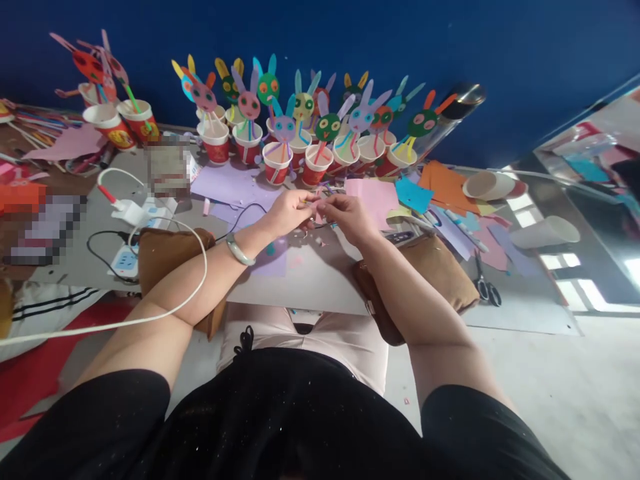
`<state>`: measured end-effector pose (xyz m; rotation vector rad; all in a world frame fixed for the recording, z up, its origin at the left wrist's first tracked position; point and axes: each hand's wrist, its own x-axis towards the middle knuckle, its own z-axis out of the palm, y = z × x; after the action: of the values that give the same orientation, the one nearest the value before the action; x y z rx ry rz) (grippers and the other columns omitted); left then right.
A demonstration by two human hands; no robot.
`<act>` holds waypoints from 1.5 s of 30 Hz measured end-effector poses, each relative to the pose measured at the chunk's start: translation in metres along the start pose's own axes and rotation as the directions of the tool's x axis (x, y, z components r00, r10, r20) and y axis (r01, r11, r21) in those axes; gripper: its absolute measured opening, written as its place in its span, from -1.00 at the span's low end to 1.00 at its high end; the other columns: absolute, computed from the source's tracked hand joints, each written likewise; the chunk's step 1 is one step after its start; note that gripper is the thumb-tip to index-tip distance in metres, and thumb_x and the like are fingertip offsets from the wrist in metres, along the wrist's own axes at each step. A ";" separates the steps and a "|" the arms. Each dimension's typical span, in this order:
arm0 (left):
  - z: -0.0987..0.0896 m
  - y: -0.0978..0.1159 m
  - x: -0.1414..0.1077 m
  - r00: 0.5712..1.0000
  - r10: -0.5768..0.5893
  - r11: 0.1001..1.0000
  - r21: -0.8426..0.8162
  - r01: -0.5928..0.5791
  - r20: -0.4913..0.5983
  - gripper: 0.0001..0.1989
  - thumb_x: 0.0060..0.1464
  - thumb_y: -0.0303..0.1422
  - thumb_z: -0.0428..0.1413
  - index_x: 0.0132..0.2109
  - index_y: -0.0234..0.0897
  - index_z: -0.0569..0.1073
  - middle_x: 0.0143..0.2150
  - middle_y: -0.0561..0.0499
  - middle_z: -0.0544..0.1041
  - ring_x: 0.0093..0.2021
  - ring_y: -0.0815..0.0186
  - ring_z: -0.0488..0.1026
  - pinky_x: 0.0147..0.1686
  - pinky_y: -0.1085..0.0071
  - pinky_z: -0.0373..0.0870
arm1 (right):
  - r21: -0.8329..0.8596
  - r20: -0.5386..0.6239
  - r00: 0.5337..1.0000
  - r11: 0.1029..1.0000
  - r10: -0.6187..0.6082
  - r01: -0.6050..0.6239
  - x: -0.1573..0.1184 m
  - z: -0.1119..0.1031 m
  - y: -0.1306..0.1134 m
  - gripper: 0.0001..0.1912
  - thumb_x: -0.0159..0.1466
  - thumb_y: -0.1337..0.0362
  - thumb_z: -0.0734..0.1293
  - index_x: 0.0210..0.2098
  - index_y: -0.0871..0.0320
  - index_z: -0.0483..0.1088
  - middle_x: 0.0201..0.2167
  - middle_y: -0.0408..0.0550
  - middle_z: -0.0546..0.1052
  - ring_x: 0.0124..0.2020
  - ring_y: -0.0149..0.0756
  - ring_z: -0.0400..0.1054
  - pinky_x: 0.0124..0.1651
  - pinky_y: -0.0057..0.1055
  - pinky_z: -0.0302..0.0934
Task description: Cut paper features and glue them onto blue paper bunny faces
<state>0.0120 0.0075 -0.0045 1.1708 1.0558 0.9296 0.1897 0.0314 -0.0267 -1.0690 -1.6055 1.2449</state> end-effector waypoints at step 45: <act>-0.059 0.063 -0.050 0.956 0.291 0.505 0.841 -0.197 0.049 -0.75 0.15 -0.44 0.14 -0.01 -0.25 0.53 -0.24 0.00 0.62 -0.04 0.16 0.55 -0.10 0.35 0.40 | -0.102 0.371 0.928 0.994 -0.003 0.044 -0.041 0.029 -0.016 -0.70 0.27 0.03 0.47 -0.39 0.15 0.59 -0.47 -0.06 0.62 -0.55 -0.37 0.36 -0.40 -0.36 0.28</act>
<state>-0.0600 -0.0156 0.0609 2.1576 1.5232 0.6717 0.1731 -0.0182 -0.0203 -0.9121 -1.9845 1.4201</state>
